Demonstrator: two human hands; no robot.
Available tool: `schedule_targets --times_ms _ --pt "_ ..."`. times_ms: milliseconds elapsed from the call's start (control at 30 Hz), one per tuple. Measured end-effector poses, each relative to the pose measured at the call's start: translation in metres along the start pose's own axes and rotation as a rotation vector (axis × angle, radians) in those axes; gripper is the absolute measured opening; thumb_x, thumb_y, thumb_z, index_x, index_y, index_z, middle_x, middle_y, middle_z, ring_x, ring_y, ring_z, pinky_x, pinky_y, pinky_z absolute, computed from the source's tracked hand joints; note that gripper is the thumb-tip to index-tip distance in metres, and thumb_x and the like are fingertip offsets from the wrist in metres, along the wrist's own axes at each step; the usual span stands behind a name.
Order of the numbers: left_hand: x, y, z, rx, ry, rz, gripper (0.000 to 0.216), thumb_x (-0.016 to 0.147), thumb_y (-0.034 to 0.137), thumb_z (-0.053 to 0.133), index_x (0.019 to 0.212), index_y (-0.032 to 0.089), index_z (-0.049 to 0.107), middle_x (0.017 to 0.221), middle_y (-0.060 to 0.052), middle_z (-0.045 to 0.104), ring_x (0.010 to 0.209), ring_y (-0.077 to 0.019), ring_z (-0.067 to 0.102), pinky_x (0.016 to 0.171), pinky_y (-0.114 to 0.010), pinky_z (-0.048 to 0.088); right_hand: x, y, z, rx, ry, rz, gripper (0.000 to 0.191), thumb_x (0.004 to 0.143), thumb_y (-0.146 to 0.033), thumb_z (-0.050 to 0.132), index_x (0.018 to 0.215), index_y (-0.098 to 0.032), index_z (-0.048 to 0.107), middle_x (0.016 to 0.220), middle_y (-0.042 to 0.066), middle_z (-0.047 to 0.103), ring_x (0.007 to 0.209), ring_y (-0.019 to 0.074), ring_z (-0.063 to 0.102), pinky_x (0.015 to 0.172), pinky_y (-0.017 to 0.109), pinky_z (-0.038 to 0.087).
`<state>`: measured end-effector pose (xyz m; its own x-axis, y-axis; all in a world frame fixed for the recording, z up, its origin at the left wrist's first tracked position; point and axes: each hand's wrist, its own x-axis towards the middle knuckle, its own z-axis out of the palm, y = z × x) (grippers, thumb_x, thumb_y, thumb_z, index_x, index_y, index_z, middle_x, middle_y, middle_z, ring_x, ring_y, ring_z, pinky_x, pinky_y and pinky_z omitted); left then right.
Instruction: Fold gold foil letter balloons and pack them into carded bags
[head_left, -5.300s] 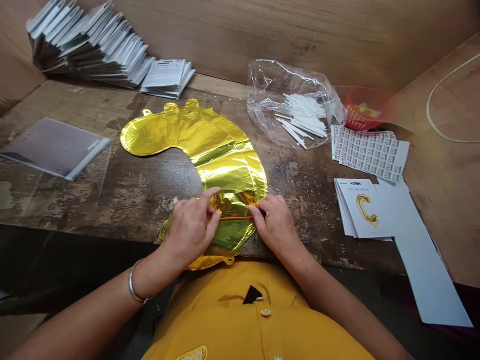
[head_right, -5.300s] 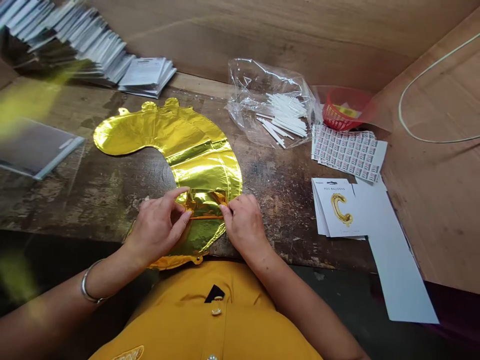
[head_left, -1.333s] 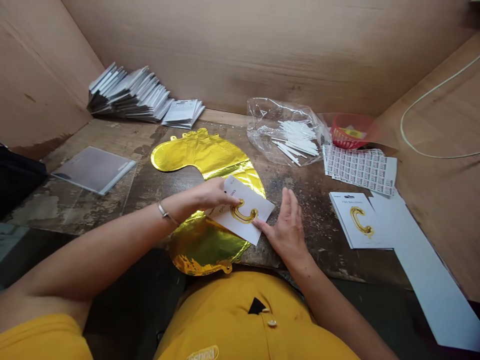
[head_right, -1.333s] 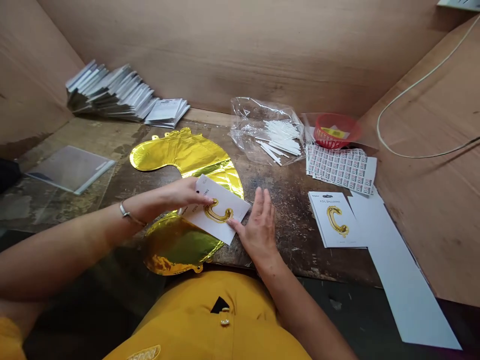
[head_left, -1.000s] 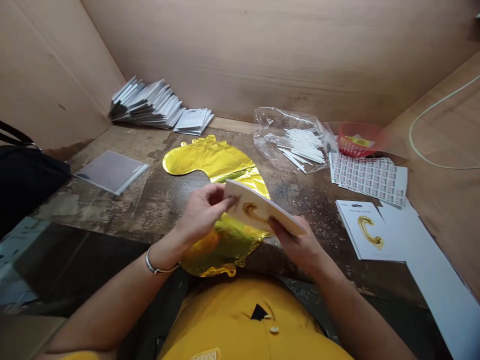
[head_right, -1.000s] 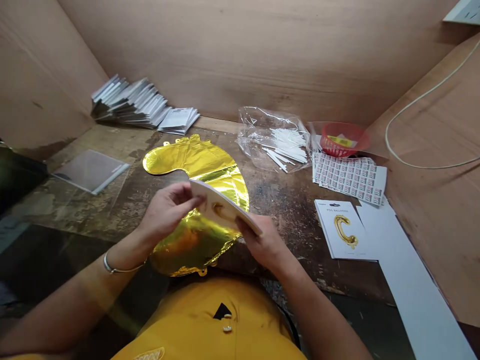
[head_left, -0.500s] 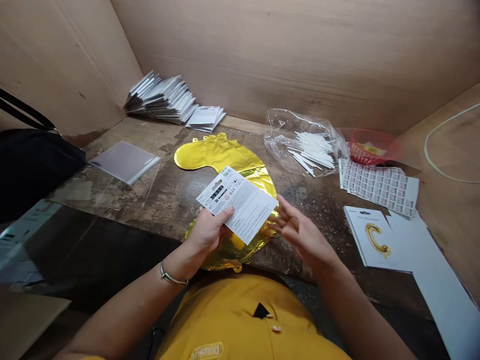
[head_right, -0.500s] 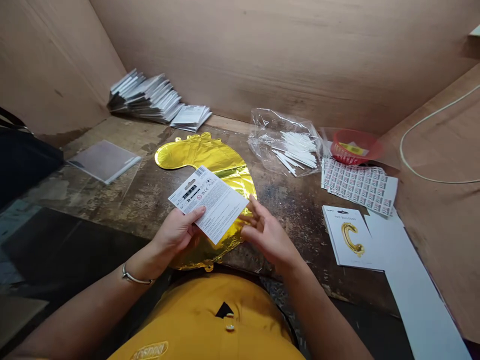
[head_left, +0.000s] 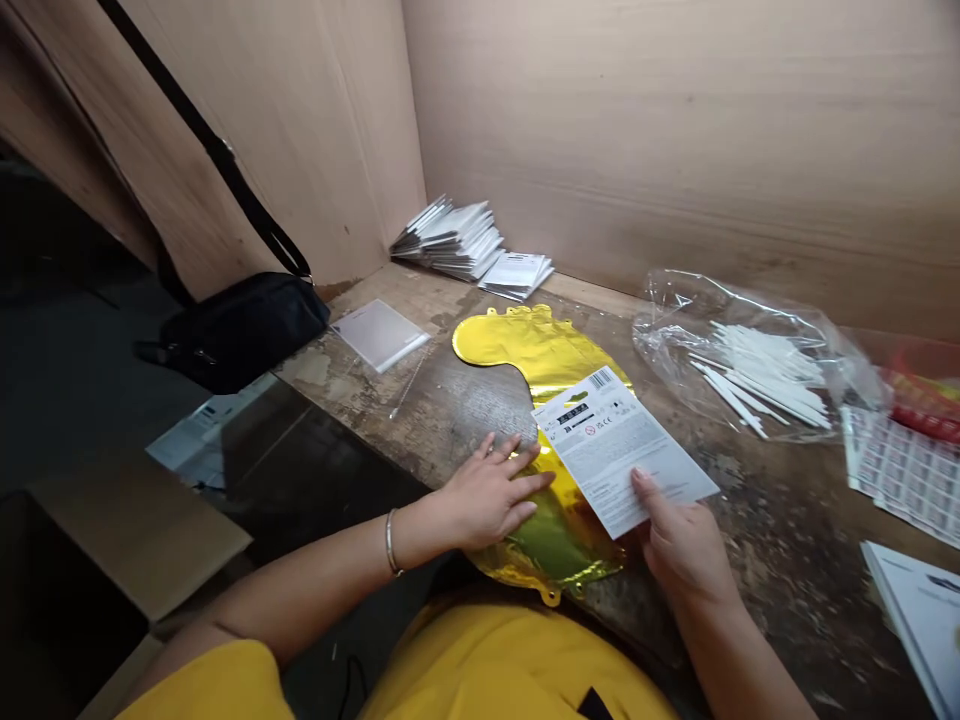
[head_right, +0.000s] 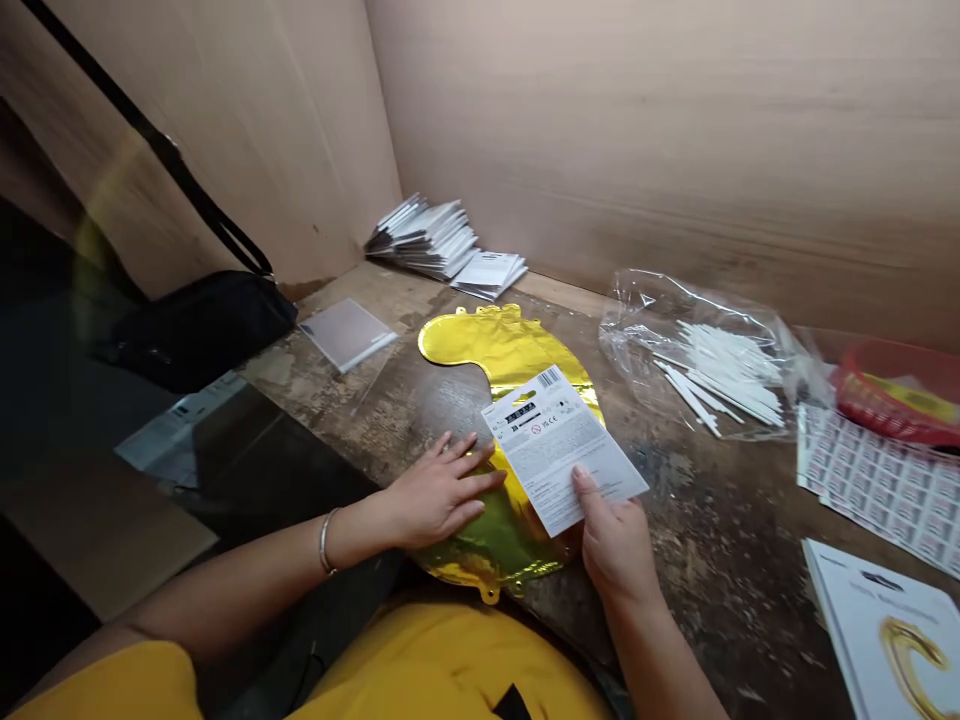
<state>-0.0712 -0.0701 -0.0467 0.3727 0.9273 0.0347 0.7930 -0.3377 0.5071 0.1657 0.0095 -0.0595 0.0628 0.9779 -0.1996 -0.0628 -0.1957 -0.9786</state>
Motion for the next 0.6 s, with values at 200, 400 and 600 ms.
schedule_targets --times_ms 200,400,600 --pt "0.037 -0.013 0.0 -0.098 0.113 0.145 0.044 0.089 0.036 0.056 0.133 0.026 0.057 0.146 -0.012 0.048 0.139 -0.0351 0.038 0.113 -0.058 0.026 0.004 0.005 0.0 -0.017 0.047 -0.034 0.056 0.066 -0.051 0.077 0.108 -0.016 0.068 0.111 0.015 0.072 0.101 0.0348 0.069 0.087 0.051 0.058" --pt "0.025 -0.132 -0.114 -0.068 0.631 -0.399 0.025 0.087 0.018 0.053 0.105 0.019 0.071 0.116 -0.011 0.068 0.117 -0.026 0.058 0.108 -0.043 0.037 0.003 0.003 -0.004 -0.1 0.071 -0.034 0.052 0.065 -0.053 0.075 0.101 -0.016 0.071 0.107 0.014 0.073 0.104 0.0368 0.067 0.089 0.052 0.057" --pt "-0.023 -0.218 -0.148 0.018 0.576 -0.596 0.019 0.083 0.031 0.069 0.084 0.012 0.067 0.093 -0.004 0.068 0.097 -0.0227 0.063 0.094 -0.043 0.047 0.0 -0.003 -0.007 -0.311 0.029 -0.054 0.045 0.066 -0.054 0.072 0.087 -0.015 0.075 0.097 0.015 0.075 0.097 0.0396 0.069 0.092 0.053 0.055"
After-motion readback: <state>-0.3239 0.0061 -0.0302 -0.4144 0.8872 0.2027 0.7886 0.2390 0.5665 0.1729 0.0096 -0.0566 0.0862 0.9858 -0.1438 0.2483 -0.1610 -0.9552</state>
